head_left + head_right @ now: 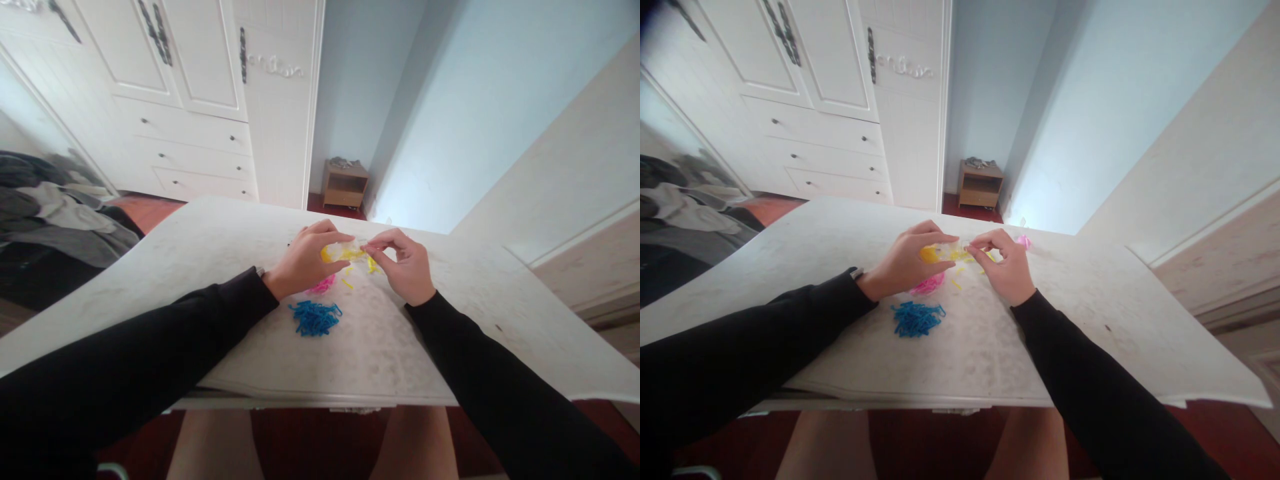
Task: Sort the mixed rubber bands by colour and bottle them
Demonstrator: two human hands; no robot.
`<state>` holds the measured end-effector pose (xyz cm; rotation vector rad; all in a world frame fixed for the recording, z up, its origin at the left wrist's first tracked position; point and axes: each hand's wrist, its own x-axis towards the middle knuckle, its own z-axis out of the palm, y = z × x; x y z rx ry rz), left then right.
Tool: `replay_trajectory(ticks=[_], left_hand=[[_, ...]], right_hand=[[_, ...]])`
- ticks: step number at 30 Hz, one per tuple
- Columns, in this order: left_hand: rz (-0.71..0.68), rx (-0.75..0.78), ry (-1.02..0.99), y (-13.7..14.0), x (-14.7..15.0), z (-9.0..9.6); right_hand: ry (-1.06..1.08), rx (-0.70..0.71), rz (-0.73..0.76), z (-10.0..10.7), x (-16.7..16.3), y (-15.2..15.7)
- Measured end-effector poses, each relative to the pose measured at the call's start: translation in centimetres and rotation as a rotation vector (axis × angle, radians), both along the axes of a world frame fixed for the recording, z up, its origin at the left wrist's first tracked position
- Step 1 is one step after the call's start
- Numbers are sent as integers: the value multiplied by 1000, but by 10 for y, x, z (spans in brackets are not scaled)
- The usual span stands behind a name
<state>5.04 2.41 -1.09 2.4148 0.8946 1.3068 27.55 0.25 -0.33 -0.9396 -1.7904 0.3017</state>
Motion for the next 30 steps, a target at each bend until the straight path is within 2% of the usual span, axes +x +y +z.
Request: replay_trajectory(ticks=[4,7,13,18,21,25,30], left_hand=[[54,27,-70,2,0,3],[78,13,-158,3,0,6],[13,-90,-298,6,2,3],[-3,-244,-528,18,5,-4],[14,-310,-590,24,6,-7],[10,-315,-597,23,7,-5],[-23,-351,-641,21,9,-3]], right_hand=[[33,69,-62,4,-1,-3],[39,46,-57,5,-1,-5],[-36,44,-14,3,2,-3],[-297,-84,-10,-12,8,13],[-427,-124,-36,-24,5,25],[-524,-185,-65,-29,-4,34],[-536,-212,21,-26,-8,31]])
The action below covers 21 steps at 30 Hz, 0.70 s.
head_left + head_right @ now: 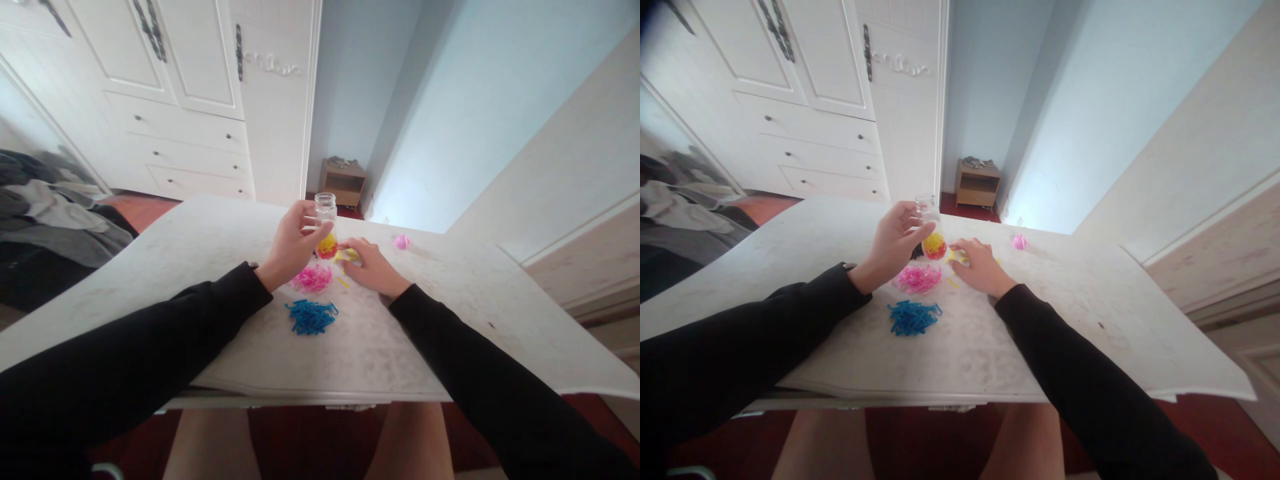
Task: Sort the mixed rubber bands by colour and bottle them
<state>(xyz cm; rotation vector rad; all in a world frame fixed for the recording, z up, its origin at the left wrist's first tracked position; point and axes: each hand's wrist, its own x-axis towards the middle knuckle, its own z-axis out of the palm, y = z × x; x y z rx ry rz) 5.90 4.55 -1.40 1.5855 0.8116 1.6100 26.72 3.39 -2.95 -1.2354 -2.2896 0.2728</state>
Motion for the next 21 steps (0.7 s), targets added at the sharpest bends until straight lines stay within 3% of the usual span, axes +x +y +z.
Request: replay_trajectory(ticks=[13,21], left_hand=[[30,93,135,-6,2,-5],[34,94,113,-5,1,-3]], right_hand=[[-5,-19,-14,9,-13,5],[27,6,56,16,4,2]])
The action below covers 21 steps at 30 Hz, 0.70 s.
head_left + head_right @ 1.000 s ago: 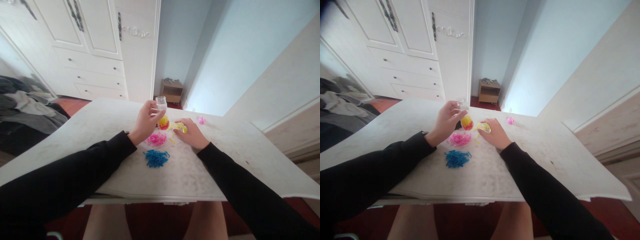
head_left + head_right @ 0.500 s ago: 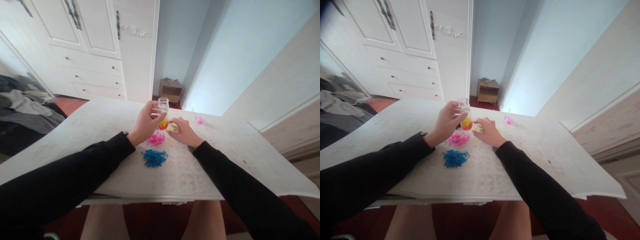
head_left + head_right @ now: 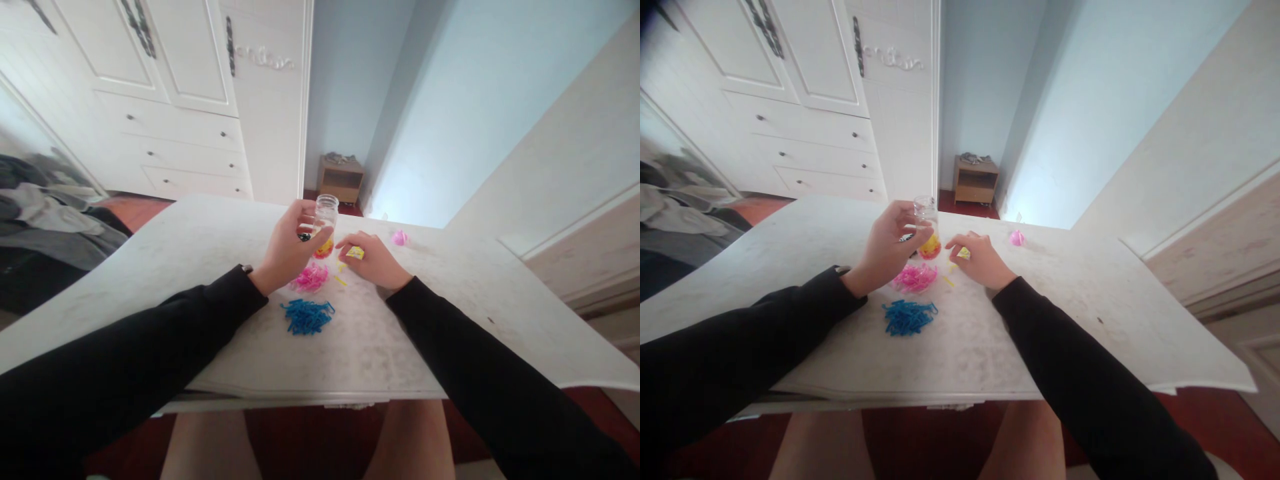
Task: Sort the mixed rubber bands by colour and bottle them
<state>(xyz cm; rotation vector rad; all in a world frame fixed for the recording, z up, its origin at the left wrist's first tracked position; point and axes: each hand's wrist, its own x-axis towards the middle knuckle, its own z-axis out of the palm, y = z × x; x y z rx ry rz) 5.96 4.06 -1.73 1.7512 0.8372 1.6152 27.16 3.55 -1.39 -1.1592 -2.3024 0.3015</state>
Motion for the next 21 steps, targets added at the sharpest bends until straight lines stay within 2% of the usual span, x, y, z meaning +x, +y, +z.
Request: replay_trajectory(ticks=[5,11,17,21], left_hand=[[18,50,29,-1,-2,0],[2,63,41,-3,-2,0],[6,68,52,-3,-2,1],[19,48,51,-4,-2,1]], right_hand=[[16,17,70,0,13,-2],[-13,-28,130,-1,15,-3],[-33,-8,78,3,9,-12],[72,-83,26,7,2,-25]])
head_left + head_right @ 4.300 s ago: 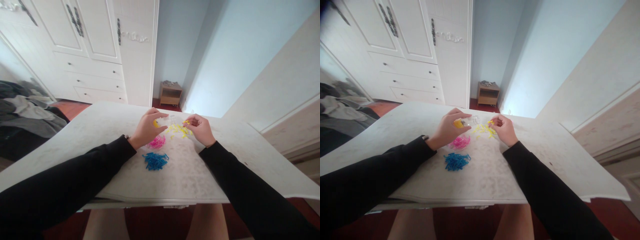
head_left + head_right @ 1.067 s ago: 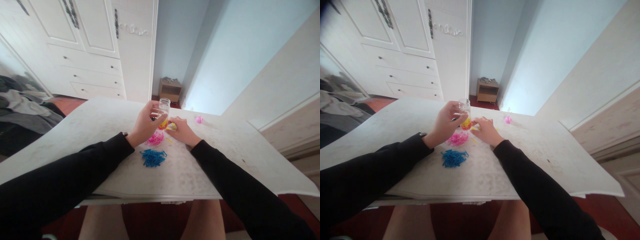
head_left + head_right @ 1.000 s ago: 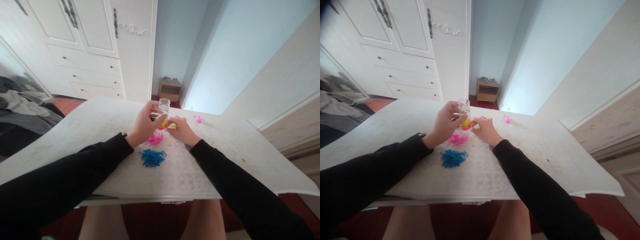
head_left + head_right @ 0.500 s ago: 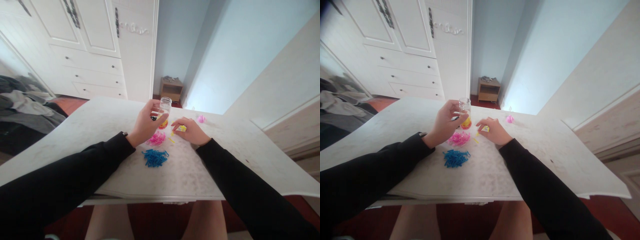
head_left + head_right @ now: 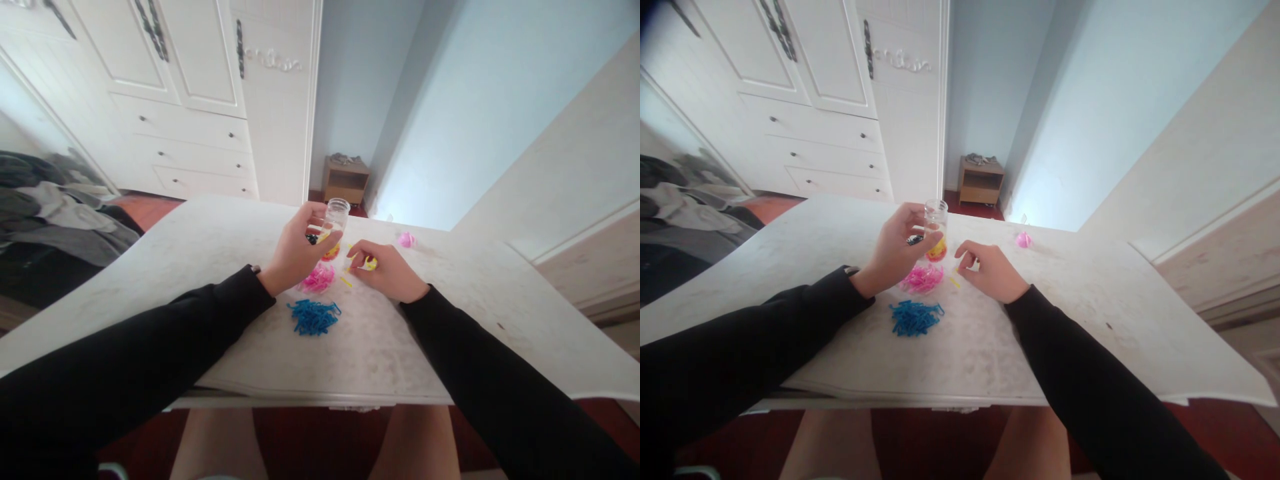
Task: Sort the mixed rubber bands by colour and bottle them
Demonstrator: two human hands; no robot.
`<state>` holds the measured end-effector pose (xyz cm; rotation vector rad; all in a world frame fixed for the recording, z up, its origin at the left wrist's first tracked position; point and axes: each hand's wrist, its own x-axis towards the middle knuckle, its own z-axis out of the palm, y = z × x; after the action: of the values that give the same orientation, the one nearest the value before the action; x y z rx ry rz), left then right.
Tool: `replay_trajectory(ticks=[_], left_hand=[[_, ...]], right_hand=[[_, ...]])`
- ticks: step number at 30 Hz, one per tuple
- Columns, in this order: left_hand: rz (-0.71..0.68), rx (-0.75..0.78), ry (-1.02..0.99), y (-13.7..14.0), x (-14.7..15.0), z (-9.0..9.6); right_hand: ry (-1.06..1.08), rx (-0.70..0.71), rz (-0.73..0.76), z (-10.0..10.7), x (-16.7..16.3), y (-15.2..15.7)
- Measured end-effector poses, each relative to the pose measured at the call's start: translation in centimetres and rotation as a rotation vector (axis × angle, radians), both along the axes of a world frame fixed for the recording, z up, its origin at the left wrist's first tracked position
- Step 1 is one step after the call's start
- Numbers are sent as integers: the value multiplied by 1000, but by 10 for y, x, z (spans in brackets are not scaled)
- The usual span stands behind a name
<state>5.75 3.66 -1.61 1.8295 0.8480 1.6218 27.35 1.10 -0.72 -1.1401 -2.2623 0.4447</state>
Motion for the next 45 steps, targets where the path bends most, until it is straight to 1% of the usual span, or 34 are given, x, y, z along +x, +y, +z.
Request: replay_trajectory(ticks=[3,5,10,13,20,24,27,29,31,34,36,38,41,45], left_hand=[[-1,3,11,0,0,-1],[-5,10,23,0,0,-2],[-9,-5,45,-3,0,-1],[-8,-17,51,-4,0,1],[-28,-27,67,-6,0,0],[-13,-15,81,-6,0,1],[-2,2,80,-5,0,3],[11,14,89,-5,-1,4],[31,28,117,-4,-3,3],[71,63,176,-3,-5,2],[89,79,213,-3,-7,1],[90,88,252,-4,-8,2],[86,110,309,-5,-8,3],[70,120,381,-6,-8,2]], right_hand=[[-32,-93,-6,1,-4,-7],[-83,-124,9,2,-6,-9],[-148,-80,73,8,-11,-15],[-172,-65,74,10,-12,-18],[-211,-102,70,10,-12,-16],[-199,-81,87,9,-12,-16],[-158,-38,95,10,-9,-15],[-93,-10,67,11,-5,-13],[16,3,14,13,0,-10],[243,39,-83,14,6,-5],[375,103,-136,13,9,-2],[453,173,-163,11,10,-1],[444,230,-153,9,8,-1],[334,242,-111,9,5,-4]])
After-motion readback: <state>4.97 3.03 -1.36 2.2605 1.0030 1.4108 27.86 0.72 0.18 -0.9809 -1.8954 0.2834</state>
